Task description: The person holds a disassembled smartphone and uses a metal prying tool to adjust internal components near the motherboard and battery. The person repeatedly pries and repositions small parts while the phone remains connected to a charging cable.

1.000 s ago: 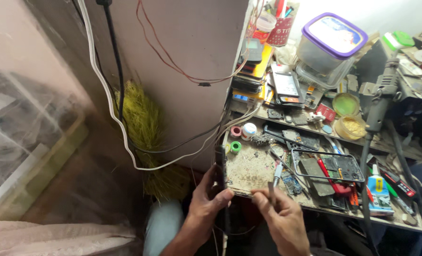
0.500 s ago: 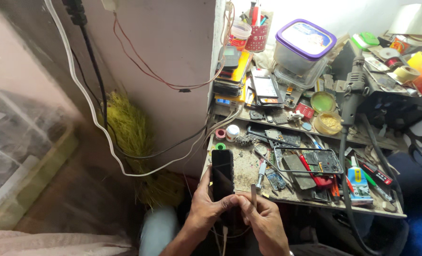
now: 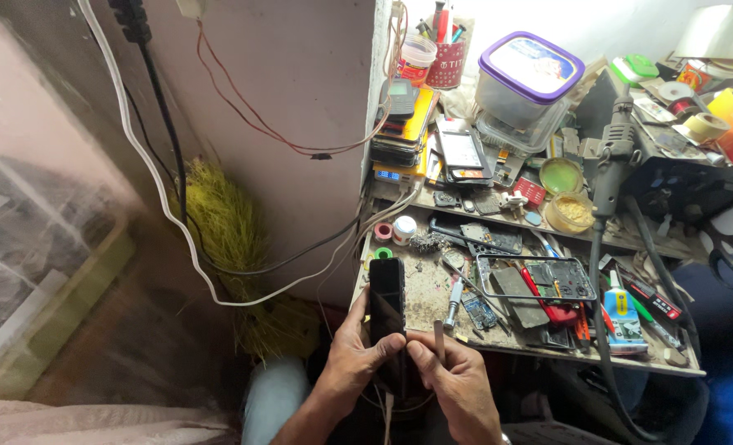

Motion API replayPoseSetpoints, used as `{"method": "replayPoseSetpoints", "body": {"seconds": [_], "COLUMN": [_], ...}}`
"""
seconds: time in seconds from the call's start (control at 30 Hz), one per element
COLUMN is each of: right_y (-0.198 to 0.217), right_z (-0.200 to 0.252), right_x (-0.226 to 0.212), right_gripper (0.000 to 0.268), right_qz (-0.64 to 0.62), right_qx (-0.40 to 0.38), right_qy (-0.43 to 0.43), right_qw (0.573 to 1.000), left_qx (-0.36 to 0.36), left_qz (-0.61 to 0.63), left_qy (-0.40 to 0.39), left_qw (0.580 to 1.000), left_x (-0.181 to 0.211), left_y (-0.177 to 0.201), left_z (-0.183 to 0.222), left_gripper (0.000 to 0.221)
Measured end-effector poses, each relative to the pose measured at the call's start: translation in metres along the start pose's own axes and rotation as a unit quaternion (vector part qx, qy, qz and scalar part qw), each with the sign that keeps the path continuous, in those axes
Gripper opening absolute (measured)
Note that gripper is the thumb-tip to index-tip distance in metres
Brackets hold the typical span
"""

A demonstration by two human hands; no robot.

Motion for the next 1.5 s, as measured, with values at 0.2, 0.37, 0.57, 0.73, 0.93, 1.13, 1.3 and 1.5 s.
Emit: {"method": "replayPoseSetpoints", "body": {"seconds": [0.2, 0.37, 0.57, 0.73, 0.93, 1.13, 1.3, 1.5], "right_y": [-0.007, -0.006, -0.006, -0.004, -0.051, -0.025, 0.014, 0.066], "right_z": [0.002, 0.002, -0.002, 0.005, 0.050, 0.039, 0.032, 0.020], "right_x": [-0.007, -0.005, 0.005, -0.030, -0.115, -0.094, -0.038, -0.005], "right_gripper": [0.033, 0.032, 0.030, 0.028, 0.033, 0.039, 0.038, 0.035], "right_qz": [0.010, 0.009, 0.039, 0.152, 0.408, 0.353, 0.288, 0.180], "right_qx": [-0.005, -0.005, -0.017, 0.059, 0.089, 0.124, 0.160, 0.208], "right_qy": [-0.005, 0.007, -0.001, 0.087, 0.393, 0.323, 0.210, 0.234], "right_qw": [1.000, 1.000, 0.999, 0.983, 0.819, 0.870, 0.921, 0.933], "left_qx": [-0.032, -0.024, -0.013, -0.009, -0.031, -0.124, -0.162, -0.082], "left_qz": [0.023, 0.022, 0.009, -0.019, -0.024, 0.184, 0.339, 0.373], "left_qy": [-0.020, -0.006, -0.012, -0.035, -0.066, -0.056, -0.023, 0.014], "left_qw": [0.999, 0.999, 1.000, 0.999, 0.997, 0.973, 0.926, 0.924], "left_x": [0.002, -0.001, 0.005, 0.016, 0.016, -0.013, -0.007, 0.000], "left_y": [-0.002, 0.001, 0.003, -0.001, 0.000, 0.000, -0.012, -0.006], "left_z": [-0.001, 0.001, 0.004, 0.007, 0.014, 0.007, -0.002, -0.012], "left_gripper": [0.111, 0.113, 0.109, 0.105, 0.106, 0.080, 0.076, 0.080]}}
Point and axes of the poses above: each hand's wrist, its own z-axis away from the middle knuckle, its own y-axis out of the back of the hand, x = y × z, the point moved 9 cm from there along -z, towards the middle knuckle, and after that the axes turned 12 degrees about -x, right-handed, at the moved point
